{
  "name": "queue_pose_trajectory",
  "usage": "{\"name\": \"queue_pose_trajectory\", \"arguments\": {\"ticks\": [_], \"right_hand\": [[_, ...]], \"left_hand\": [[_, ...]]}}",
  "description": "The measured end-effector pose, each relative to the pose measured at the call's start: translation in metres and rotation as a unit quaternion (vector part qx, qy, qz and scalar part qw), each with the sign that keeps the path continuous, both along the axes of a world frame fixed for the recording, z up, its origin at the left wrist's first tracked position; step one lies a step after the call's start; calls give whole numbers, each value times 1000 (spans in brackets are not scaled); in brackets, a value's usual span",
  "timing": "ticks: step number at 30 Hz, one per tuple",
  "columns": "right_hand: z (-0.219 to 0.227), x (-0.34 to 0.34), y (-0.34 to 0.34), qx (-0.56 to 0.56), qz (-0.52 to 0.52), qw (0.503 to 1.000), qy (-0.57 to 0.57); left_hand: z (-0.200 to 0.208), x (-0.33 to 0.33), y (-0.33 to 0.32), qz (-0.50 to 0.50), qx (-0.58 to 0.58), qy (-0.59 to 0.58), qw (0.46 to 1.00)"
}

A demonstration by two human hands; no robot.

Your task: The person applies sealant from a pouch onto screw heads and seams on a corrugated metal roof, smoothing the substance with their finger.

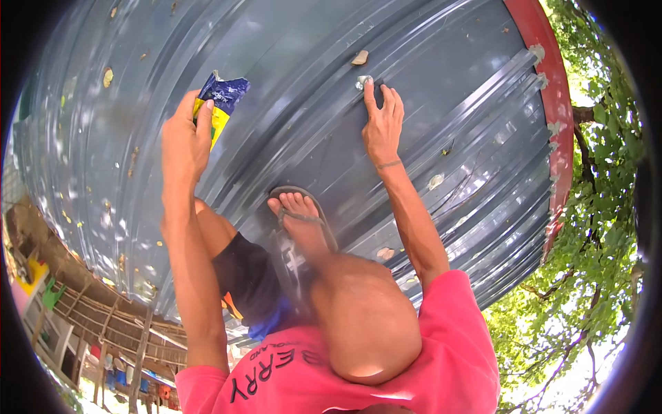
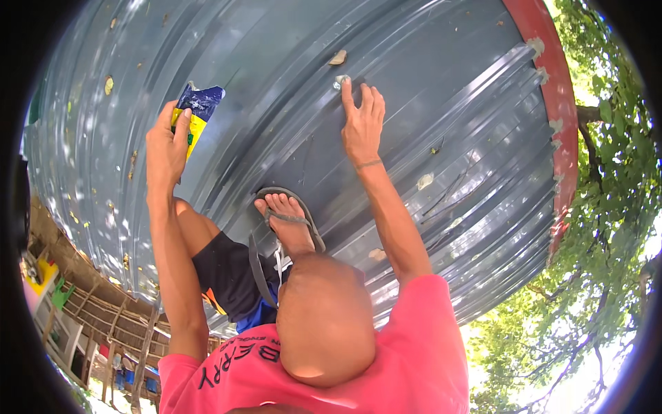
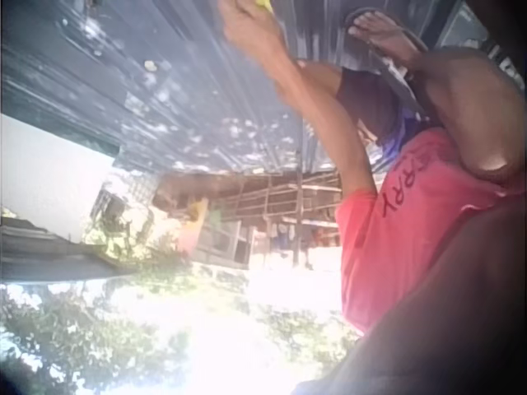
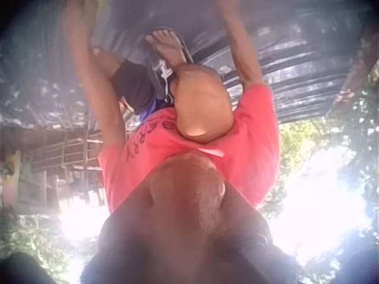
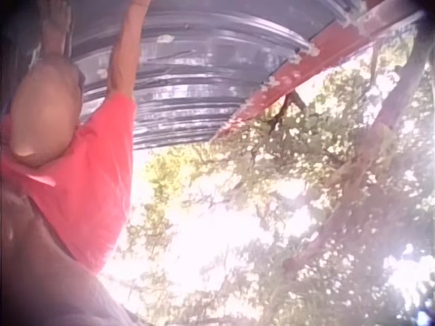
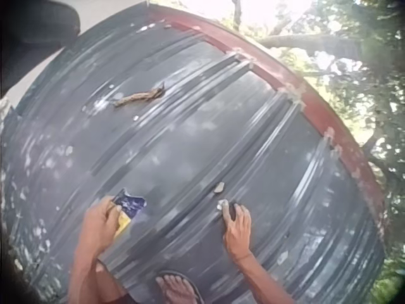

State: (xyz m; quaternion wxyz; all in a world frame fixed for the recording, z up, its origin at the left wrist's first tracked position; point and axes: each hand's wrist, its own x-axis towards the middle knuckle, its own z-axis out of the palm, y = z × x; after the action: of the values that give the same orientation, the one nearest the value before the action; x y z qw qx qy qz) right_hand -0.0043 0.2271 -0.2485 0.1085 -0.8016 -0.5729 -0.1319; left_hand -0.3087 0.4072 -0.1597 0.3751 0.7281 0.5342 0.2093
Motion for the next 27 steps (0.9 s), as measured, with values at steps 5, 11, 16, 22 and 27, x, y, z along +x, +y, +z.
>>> {"name": "queue_pose_trajectory", "arguments": {"ticks": [5, 11, 16, 22, 27], "right_hand": [[-5, -24, -1, -16, -51, 997, 50], [-6, -42, -5, -19, -98, 991, 85], [32, -35, -18, 69, -71, 944, 314], [40, -6, 5, 85, -120, 874, 463], [39, -1, 18, 54, -198, 832, 515]], "left_hand": [[1, -1, -1, -1, -12, 11, 1000], [0, 5, -2, -10, -41, 3, 999], [2, 7, -4, -35, -46, 2, 998], [-1, -2, -9, -44, -32, -18, 998], [5, -12, -9, -19, -39, -3, 999]]}}
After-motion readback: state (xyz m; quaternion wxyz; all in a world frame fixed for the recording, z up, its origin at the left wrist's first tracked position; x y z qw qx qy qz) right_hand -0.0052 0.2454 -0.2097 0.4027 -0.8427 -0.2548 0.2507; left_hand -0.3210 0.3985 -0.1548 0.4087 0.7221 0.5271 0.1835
